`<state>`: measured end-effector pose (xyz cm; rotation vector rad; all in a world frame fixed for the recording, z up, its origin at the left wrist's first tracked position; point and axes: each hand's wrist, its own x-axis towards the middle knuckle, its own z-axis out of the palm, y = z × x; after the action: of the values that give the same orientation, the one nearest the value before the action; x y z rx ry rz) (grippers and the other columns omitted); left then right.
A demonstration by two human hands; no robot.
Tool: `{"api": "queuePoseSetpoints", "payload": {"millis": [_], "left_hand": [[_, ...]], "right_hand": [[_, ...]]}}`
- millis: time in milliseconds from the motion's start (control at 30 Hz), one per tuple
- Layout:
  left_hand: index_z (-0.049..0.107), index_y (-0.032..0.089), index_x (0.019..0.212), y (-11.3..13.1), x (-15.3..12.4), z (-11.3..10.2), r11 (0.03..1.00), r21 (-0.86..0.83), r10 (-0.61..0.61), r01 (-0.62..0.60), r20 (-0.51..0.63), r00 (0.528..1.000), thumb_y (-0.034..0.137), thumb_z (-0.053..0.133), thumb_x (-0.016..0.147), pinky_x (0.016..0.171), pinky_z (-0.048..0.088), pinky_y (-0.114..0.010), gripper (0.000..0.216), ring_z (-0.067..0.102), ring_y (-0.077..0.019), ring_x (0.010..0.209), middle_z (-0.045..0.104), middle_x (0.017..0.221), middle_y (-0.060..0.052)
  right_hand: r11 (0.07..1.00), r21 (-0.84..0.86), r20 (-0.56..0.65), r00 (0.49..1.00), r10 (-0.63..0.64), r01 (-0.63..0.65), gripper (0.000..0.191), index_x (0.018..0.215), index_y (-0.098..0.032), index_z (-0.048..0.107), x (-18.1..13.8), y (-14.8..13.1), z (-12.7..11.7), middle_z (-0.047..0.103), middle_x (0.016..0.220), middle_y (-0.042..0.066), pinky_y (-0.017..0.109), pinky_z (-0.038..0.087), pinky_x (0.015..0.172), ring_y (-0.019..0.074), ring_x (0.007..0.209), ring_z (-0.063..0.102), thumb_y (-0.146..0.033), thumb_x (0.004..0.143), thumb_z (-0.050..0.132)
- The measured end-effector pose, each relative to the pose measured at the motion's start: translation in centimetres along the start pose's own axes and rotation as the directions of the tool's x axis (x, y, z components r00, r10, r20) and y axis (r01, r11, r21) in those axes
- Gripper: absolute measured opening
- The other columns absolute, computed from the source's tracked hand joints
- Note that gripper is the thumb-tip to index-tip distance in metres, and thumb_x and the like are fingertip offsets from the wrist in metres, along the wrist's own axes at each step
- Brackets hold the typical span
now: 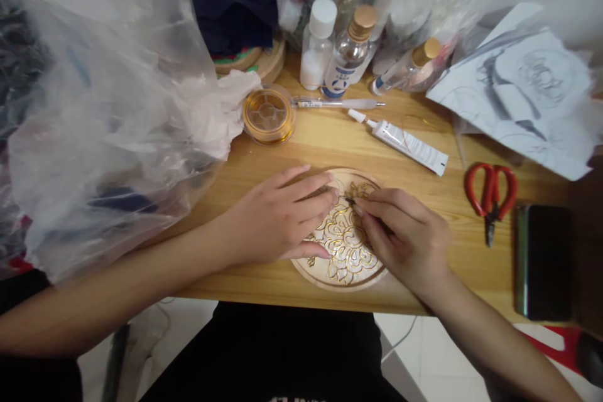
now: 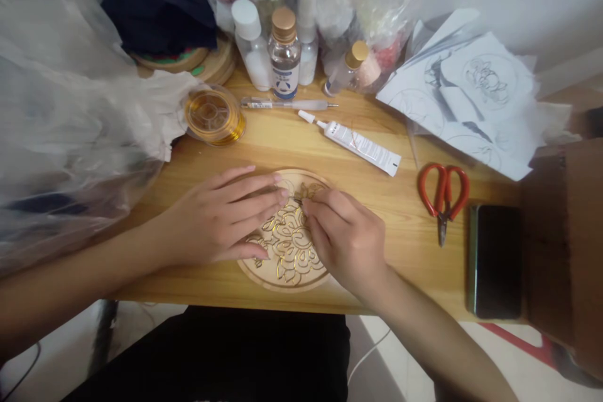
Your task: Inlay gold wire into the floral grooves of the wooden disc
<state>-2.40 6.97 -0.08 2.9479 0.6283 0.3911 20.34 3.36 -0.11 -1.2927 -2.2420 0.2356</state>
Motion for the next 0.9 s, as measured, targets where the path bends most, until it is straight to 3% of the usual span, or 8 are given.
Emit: {"api": "queuePoseSetpoints", "payload": {"millis": [467,900], "left_hand": [[0.064,0.009,0.111,-0.09,-0.08,0.12,0.999,-0.039,0.005,-0.005,0.003,1.000,0.055,0.051,0.092,0.108,0.036,-0.043,0.052,0.051,-0.0282,0.123,0.065,0.122,-0.010],[0.065,0.011,0.108,-0.18,-0.14,0.12,0.999,-0.048,-0.002,0.003,0.005,1.000,0.055,0.053,0.090,0.108,0.036,-0.043,0.049,0.050,-0.0287,0.124,0.064,0.124,-0.009]], "right_hand": [[0.991,-0.112,0.018,0.998,-0.068,0.070,0.010,0.093,-0.015,0.065,0.14,-0.14,-0.16,0.071,0.087,0.005,0.026,0.055,0.059,0.0149,0.073,0.067,-0.011,0.084,0.065],[0.998,-0.056,0.008,0.999,-0.032,0.033,0.014,0.093,-0.018,0.065,-0.10,-0.07,-0.01,0.069,0.088,0.004,0.025,0.056,0.062,0.0144,0.075,0.067,-0.009,0.082,0.066]]}}
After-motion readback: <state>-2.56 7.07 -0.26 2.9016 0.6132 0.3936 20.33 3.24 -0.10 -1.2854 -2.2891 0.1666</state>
